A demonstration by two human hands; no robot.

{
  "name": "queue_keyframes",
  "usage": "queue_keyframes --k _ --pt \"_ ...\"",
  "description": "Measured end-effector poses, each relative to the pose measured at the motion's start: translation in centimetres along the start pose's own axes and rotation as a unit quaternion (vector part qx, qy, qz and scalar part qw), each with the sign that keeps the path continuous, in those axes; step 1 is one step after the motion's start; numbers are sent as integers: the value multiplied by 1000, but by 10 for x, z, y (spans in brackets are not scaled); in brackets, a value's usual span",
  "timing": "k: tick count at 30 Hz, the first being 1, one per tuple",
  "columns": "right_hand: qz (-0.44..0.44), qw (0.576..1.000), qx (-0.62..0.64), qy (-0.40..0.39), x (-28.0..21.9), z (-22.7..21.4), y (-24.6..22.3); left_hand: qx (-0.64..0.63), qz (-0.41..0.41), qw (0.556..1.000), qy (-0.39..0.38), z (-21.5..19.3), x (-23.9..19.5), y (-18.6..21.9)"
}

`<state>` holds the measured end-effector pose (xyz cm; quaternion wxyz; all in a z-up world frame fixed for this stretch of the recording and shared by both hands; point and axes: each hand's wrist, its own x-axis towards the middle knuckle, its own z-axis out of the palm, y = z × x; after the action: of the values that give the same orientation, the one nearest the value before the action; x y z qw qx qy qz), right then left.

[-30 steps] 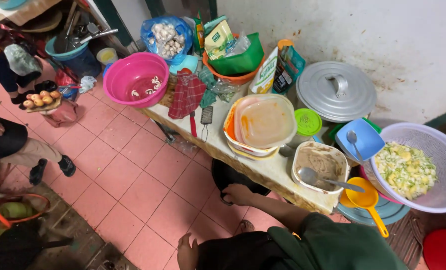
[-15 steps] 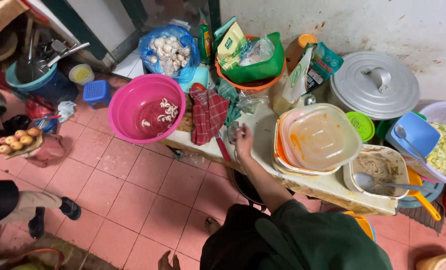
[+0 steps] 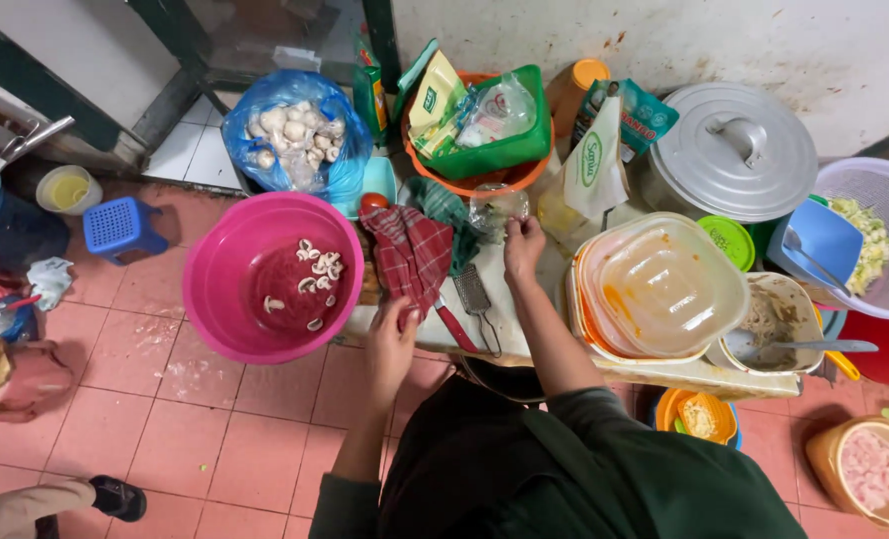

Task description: Stirring pots of food, gathering ingredients into bowls, and placing a wok on a stove burner.

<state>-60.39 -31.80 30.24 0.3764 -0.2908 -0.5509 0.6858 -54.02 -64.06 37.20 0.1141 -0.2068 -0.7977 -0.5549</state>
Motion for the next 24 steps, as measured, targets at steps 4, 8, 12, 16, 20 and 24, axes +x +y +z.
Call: queue_keyframes --k 4,8,12,16,20,24 --pt "-80 991 -88 -64 -27 7 -47 -9 29 999 -28 48 68 12" --pt "-110 954 -253 -117 -42 3 -66 57 151 987 12 76 138 53" --pt "-82 932 -326 -133 -52 -10 -92 153 134 968 -149 120 158 15" --pt "-92 914 -376 -119 -54 -25 -108 97 40 969 -225 147 165 -15" --pt "-136 902 -396 -105 -56 -24 -115 -5 143 966 -215 128 185 41" --pt "-123 893 -428 -65 -75 -14 -122 86 56 962 -252 175 194 -21"
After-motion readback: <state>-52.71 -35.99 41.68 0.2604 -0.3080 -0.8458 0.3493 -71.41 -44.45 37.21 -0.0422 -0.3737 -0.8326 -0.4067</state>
